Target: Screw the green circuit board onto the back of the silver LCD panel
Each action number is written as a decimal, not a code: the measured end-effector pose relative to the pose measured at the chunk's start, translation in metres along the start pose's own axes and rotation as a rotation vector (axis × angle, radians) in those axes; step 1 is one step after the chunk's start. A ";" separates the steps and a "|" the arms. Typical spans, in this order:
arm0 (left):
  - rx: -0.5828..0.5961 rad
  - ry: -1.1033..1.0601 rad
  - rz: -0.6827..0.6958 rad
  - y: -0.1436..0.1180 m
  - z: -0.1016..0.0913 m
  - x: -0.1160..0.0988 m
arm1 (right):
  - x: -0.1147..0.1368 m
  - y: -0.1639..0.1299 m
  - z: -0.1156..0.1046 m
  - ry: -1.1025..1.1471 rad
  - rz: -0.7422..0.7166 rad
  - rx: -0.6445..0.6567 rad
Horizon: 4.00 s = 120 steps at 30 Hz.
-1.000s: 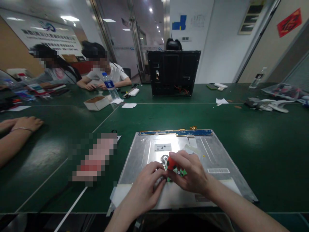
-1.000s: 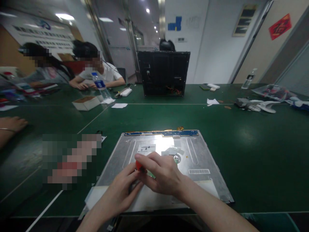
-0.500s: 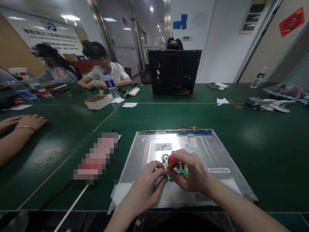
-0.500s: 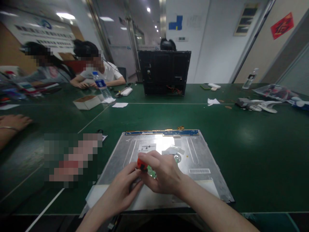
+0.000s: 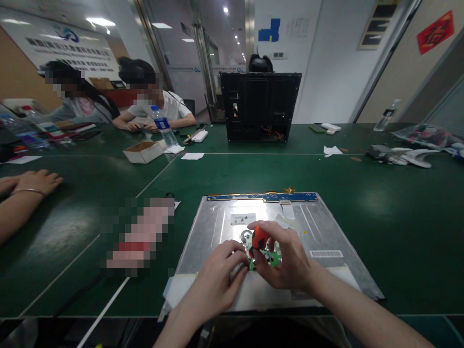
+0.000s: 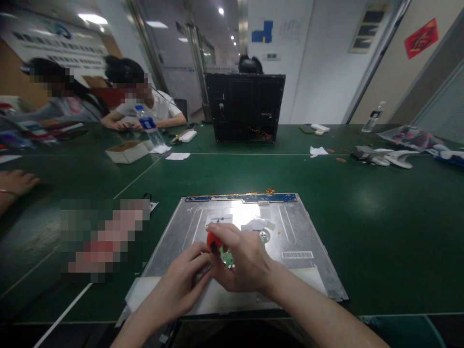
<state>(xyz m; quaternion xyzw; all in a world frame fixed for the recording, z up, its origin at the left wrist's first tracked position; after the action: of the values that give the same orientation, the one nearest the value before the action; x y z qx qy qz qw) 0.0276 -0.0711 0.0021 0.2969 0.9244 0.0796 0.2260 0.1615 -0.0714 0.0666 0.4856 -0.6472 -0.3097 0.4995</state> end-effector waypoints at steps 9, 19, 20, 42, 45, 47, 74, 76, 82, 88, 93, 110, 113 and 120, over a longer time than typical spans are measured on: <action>0.004 0.003 0.003 -0.002 0.003 0.002 | -0.004 0.000 -0.002 -0.016 0.011 -0.014; 0.020 -0.004 -0.006 0.000 0.001 0.000 | 0.000 0.001 0.001 -0.033 0.018 0.032; 0.020 -0.004 -0.005 0.000 0.001 0.000 | 0.000 0.001 0.002 -0.024 0.016 0.033; -0.002 -0.006 0.022 0.000 0.003 0.003 | 0.001 0.001 0.002 -0.003 -0.009 0.001; -0.021 -0.003 0.035 -0.001 0.004 0.004 | -0.002 0.000 0.003 0.014 -0.012 0.000; -0.032 -0.002 0.039 -0.002 0.005 0.005 | -0.003 0.000 0.003 0.014 -0.016 0.003; -0.019 0.005 0.050 -0.002 0.006 0.004 | -0.003 -0.003 0.010 -0.085 0.006 0.109; -0.001 -0.001 0.045 -0.003 0.007 0.004 | -0.004 -0.003 0.010 -0.047 0.029 0.097; 0.016 0.002 0.025 -0.003 0.004 0.002 | -0.003 -0.002 0.008 0.013 0.028 0.064; 0.004 -0.001 0.028 -0.003 0.003 0.001 | -0.004 -0.002 0.005 -0.020 0.013 0.042; -0.031 0.041 0.026 -0.002 0.001 -0.001 | -0.004 -0.002 0.009 -0.065 0.045 0.127; 0.006 0.023 0.039 -0.001 0.003 -0.002 | -0.001 0.000 0.002 -0.067 0.045 0.020; 0.001 0.027 0.031 0.000 0.000 -0.002 | 0.001 -0.001 0.003 -0.080 0.047 0.031; -0.012 0.027 0.025 0.000 -0.003 -0.004 | 0.000 -0.004 0.002 -0.029 0.013 0.017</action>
<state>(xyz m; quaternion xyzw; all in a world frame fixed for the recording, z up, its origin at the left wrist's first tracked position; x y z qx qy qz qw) 0.0297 -0.0735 0.0062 0.3062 0.9229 0.0921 0.2144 0.1613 -0.0733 0.0624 0.4811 -0.6602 -0.3078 0.4877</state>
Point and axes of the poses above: each hand's wrist, its own y-axis towards the middle knuckle, its own z-axis out of the palm, x = y × z, the point moved 7 cm from there along y, towards the middle knuckle, and after that the axes turned 15 degrees about y, right-handed, at the moved point
